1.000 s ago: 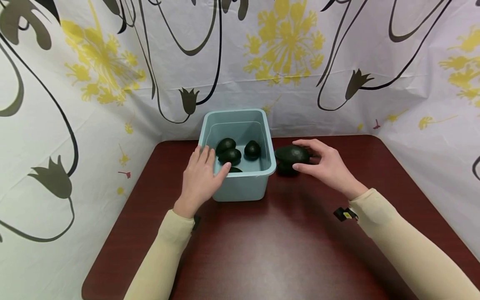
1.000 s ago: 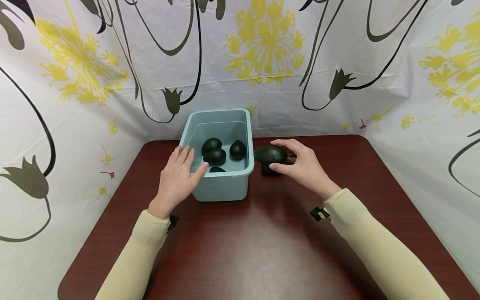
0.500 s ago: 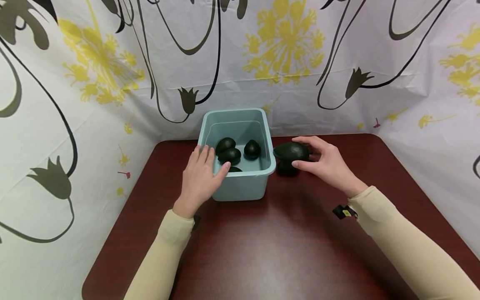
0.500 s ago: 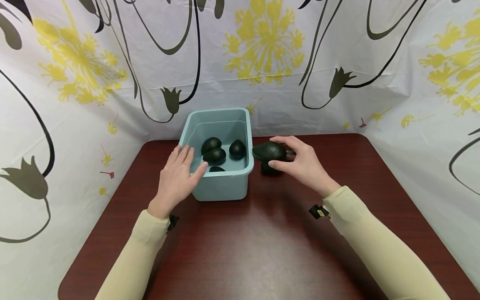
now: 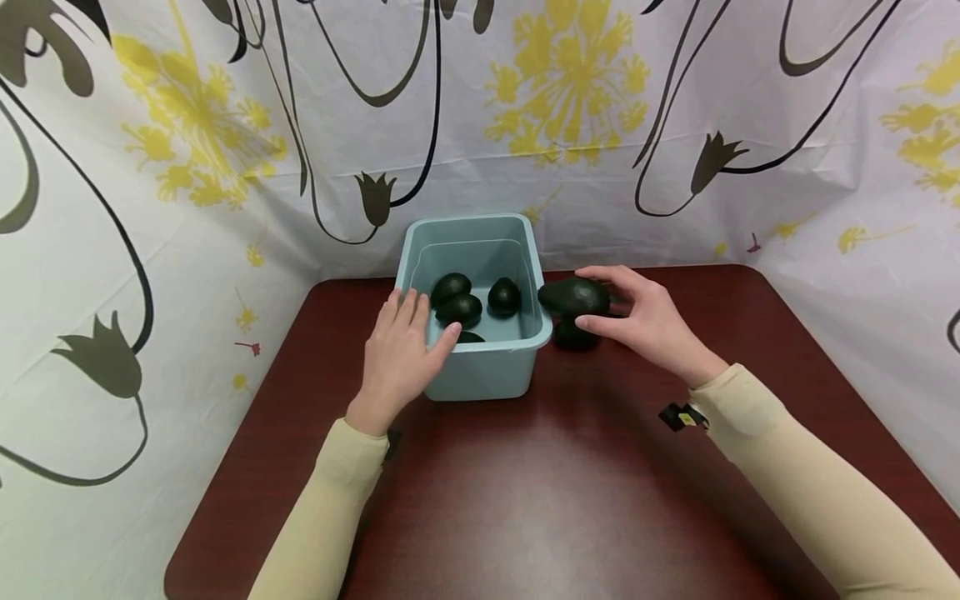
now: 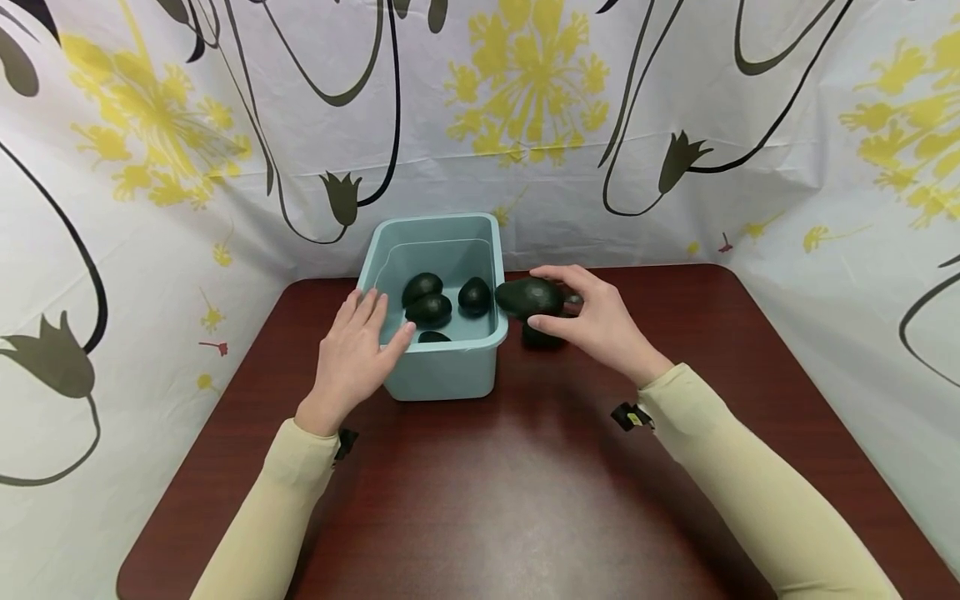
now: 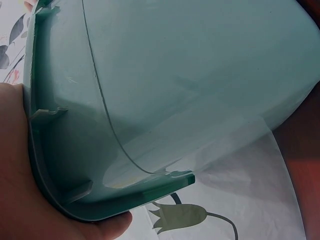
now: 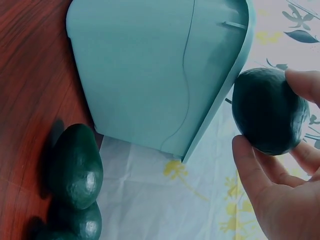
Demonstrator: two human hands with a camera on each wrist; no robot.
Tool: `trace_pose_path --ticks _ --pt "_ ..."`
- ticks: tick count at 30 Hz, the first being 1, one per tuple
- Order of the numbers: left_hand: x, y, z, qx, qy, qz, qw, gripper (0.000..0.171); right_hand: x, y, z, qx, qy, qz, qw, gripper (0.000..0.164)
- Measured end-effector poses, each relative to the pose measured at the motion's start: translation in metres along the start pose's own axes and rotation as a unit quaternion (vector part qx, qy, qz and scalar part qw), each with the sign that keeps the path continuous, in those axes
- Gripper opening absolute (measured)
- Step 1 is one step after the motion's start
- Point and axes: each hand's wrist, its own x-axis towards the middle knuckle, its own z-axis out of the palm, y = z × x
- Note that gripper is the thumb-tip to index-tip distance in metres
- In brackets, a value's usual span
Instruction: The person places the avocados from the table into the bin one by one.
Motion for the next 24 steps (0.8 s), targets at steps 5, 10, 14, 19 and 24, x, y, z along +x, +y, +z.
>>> trace_pose_path --ticks 5,10,14,19,24 --pt "0.000 0.000 0.002 0.002 0.005 0.003 1.0000 0.088 0.003 -0.001 0.003 0.006 -0.002 -0.006 1.000 0.057" --pt "0.000 0.000 0.002 0.003 0.006 0.003 1.0000 0.087 0.006 -0.002 0.007 0.004 -0.001 -0.010 1.000 0.057" --pt "0.001 0.000 0.001 0.004 0.005 0.003 1.0000 0.088 0.009 -0.003 0.009 -0.002 -0.001 -0.015 1.000 0.057" --pt "0.001 -0.001 0.001 0.005 0.008 0.006 0.9999 0.088 0.012 -0.001 0.011 -0.002 0.001 -0.023 1.000 0.056" --pt "0.000 -0.002 0.002 0.003 0.012 0.008 0.9999 0.088 0.020 0.023 0.014 -0.005 -0.002 -0.028 1.000 0.058"
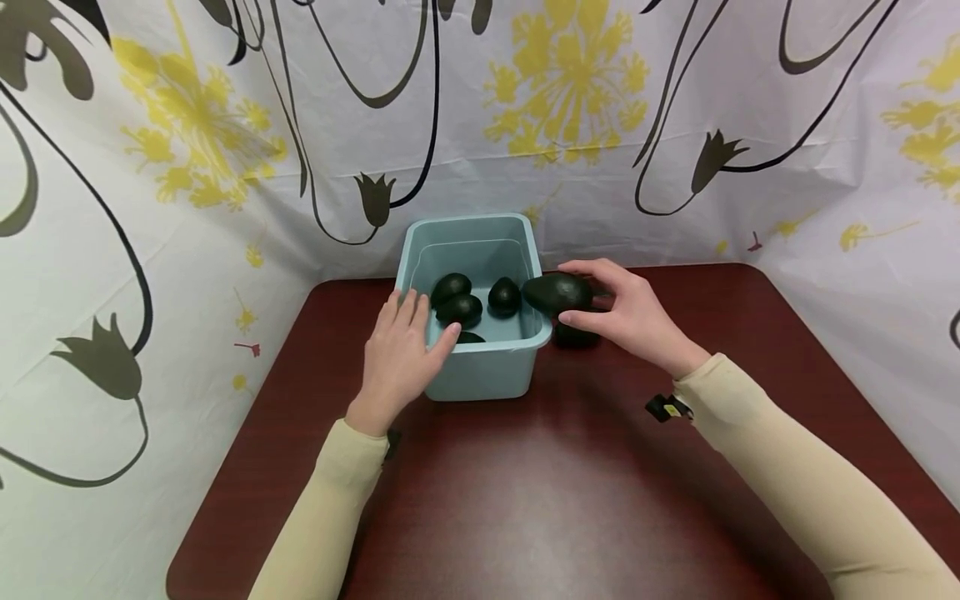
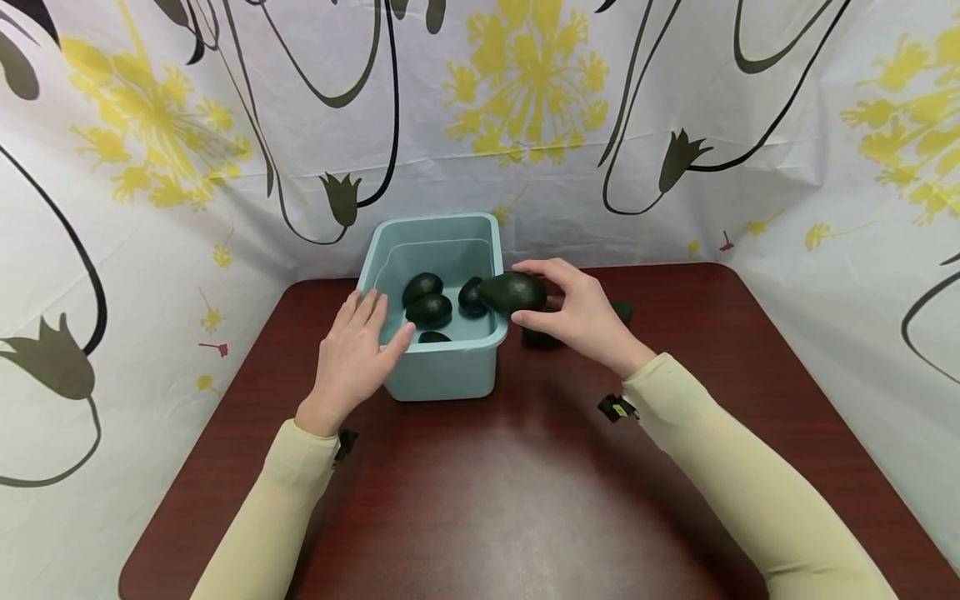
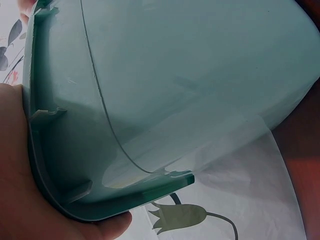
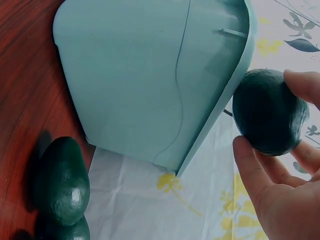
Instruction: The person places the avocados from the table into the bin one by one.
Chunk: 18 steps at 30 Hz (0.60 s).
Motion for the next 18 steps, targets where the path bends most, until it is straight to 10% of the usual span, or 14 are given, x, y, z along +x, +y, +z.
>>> trace_pose_path --ticks 18 --pt "-0.001 0.001 0.000 -0.001 -0.005 -0.004 1.0000 0.088 0.006 -0.029 0.005 0.005 -0.022 -0.005 1.000 0.057"
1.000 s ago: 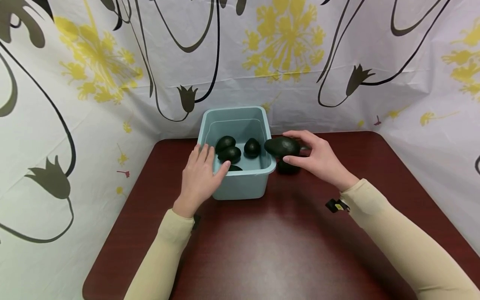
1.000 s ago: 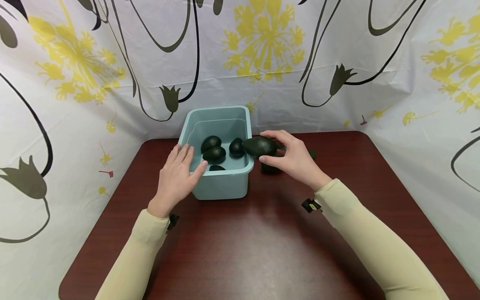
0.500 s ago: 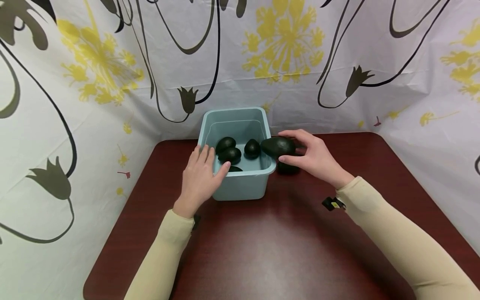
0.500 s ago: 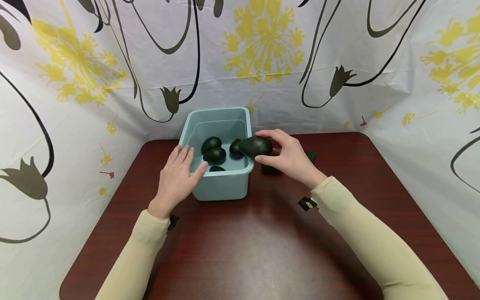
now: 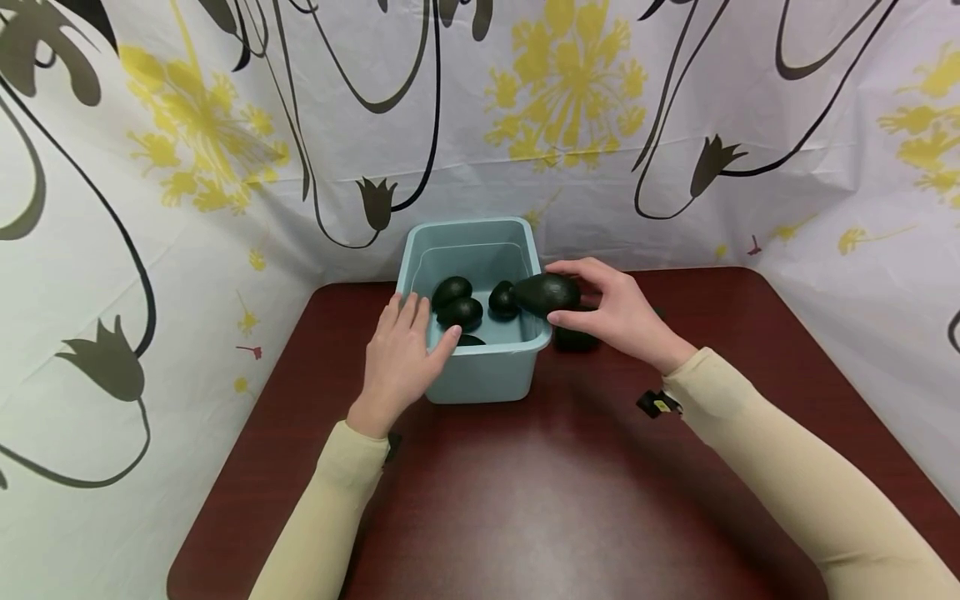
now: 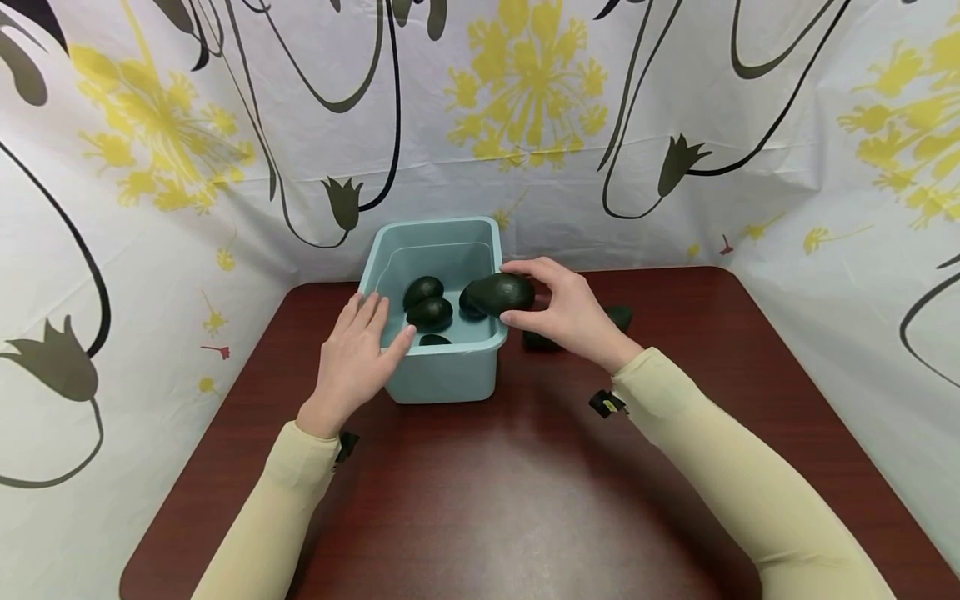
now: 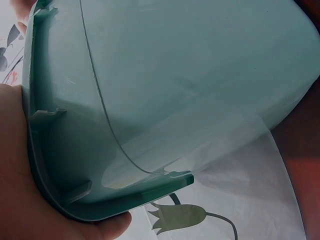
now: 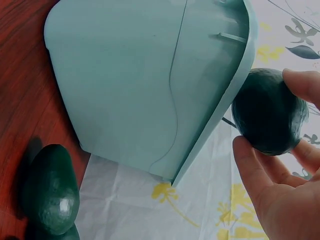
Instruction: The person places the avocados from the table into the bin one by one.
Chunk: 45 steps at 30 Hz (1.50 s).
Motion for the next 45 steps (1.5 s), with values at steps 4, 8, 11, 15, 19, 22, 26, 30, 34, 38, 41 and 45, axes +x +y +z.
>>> trace_pose_path --ticks 4,8,11,15,19,22,26,30,34,38,41,45 --pt "0.000 0.000 0.000 -0.001 -0.001 -0.001 1.0000 0.087 0.003 -0.004 0.002 0.009 -0.007 -0.004 1.000 0.057" --pt "0.000 0.000 0.000 0.000 0.001 -0.001 1.0000 0.086 0.008 -0.003 0.004 0.011 -0.014 -0.003 1.000 0.057" --pt "0.000 -0.001 0.001 0.001 0.002 -0.001 1.0000 0.086 0.011 -0.001 0.006 0.008 -0.020 -0.003 1.000 0.058" --pt "0.000 -0.001 0.001 -0.001 -0.001 -0.004 1.0000 0.087 0.013 0.000 0.008 0.010 -0.026 -0.003 1.000 0.059" --pt "-0.001 0.000 0.001 -0.003 0.000 -0.004 1.0000 0.086 0.016 0.000 0.010 0.009 -0.028 -0.002 1.000 0.058" --pt "-0.001 0.000 0.001 -0.003 0.005 -0.001 1.0000 0.084 0.017 -0.002 0.012 0.004 -0.030 -0.009 1.000 0.058" --pt "-0.001 0.000 0.001 -0.004 0.010 0.000 0.9999 0.083 0.017 -0.008 0.013 -0.004 -0.033 -0.017 0.999 0.057" --pt "-0.001 0.000 0.001 -0.007 0.015 0.001 0.9999 0.082 0.019 -0.007 0.015 -0.006 -0.035 -0.019 0.999 0.057" --pt "-0.001 0.000 0.001 -0.010 0.020 0.002 0.9998 0.081 0.023 0.008 0.018 -0.002 -0.034 -0.019 0.999 0.058" --pt "-0.001 -0.001 0.001 -0.011 0.020 0.003 0.9997 0.081 0.027 0.026 0.019 0.011 -0.036 -0.019 0.999 0.056" --pt "-0.001 -0.001 0.002 -0.010 0.021 0.003 0.9997 0.080 0.027 0.031 0.019 0.017 -0.038 -0.022 0.999 0.053" --pt "-0.001 0.000 0.002 -0.012 0.020 0.001 0.9997 0.080 0.026 0.033 0.019 0.017 -0.038 -0.022 0.999 0.050"
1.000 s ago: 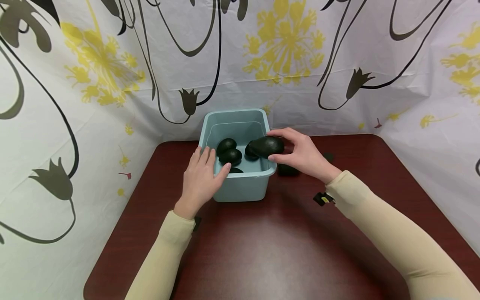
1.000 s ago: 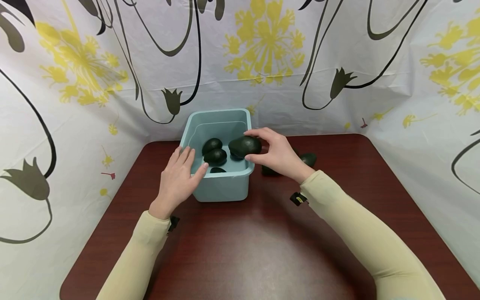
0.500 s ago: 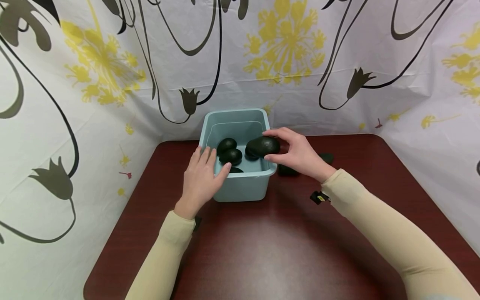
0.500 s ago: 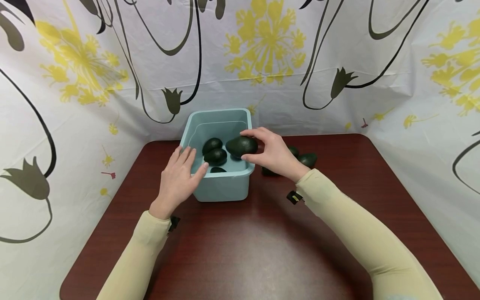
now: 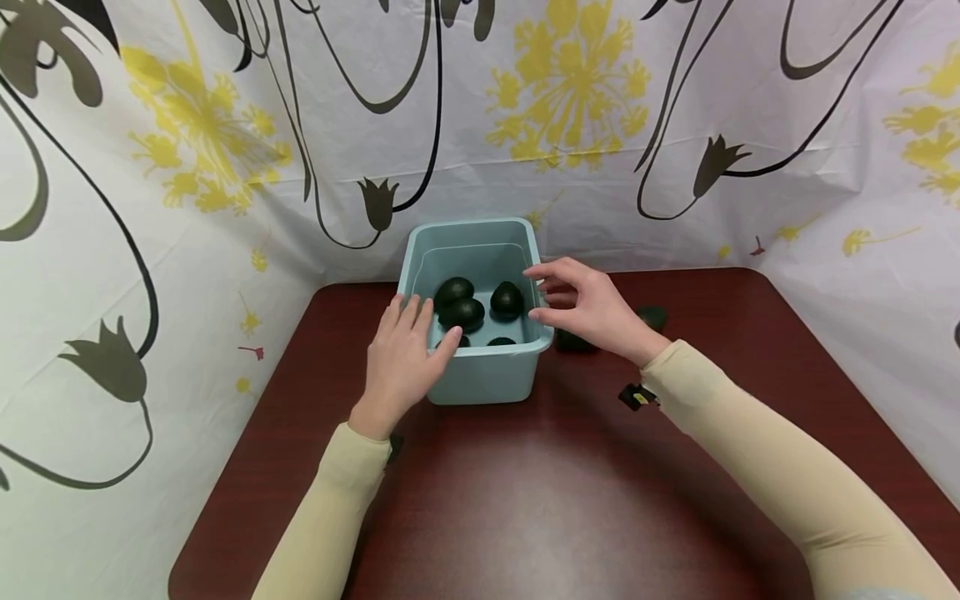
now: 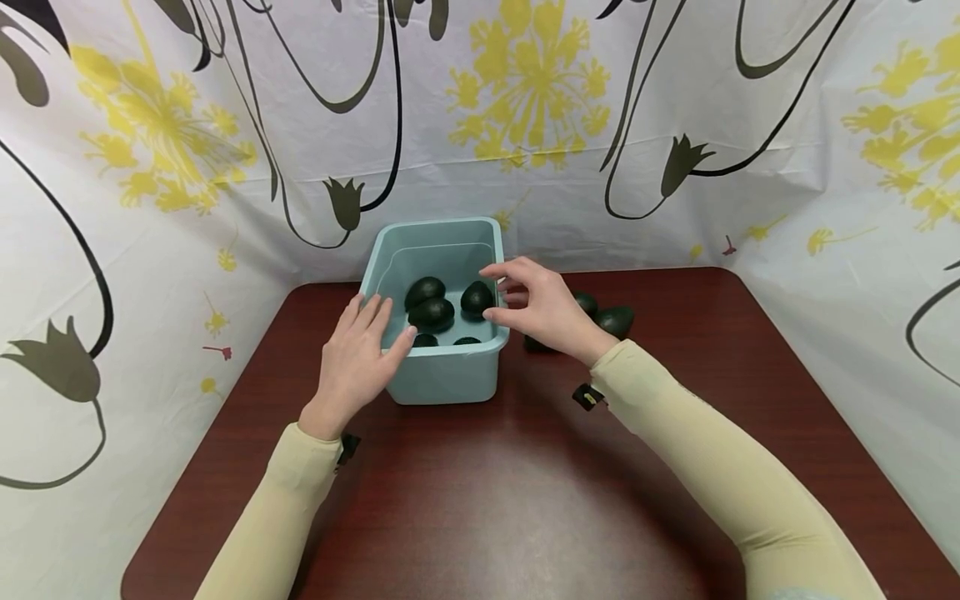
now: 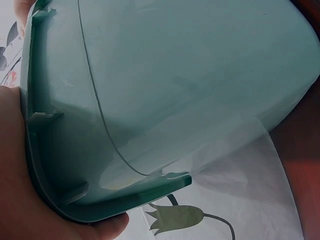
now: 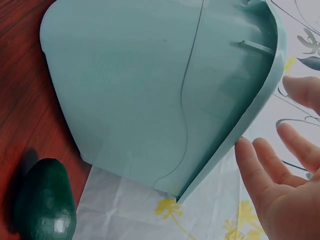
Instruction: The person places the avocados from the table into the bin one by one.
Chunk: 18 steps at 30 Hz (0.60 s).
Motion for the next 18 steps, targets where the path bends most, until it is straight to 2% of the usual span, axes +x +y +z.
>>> trace_pose_path --ticks 7,14,18 --pt "0.001 0.001 -0.001 0.003 0.004 0.000 1.0000 0.080 -0.001 -0.003 0.000 0.007 0.004 0.010 1.000 0.048" --pt "0.001 0.000 0.000 0.007 0.005 0.003 1.0000 0.080 -0.007 -0.027 -0.002 0.015 -0.001 0.017 1.000 0.047" --pt "0.001 0.000 0.000 0.005 -0.002 -0.001 1.0000 0.081 -0.009 -0.031 -0.004 0.014 -0.005 0.017 1.000 0.049"
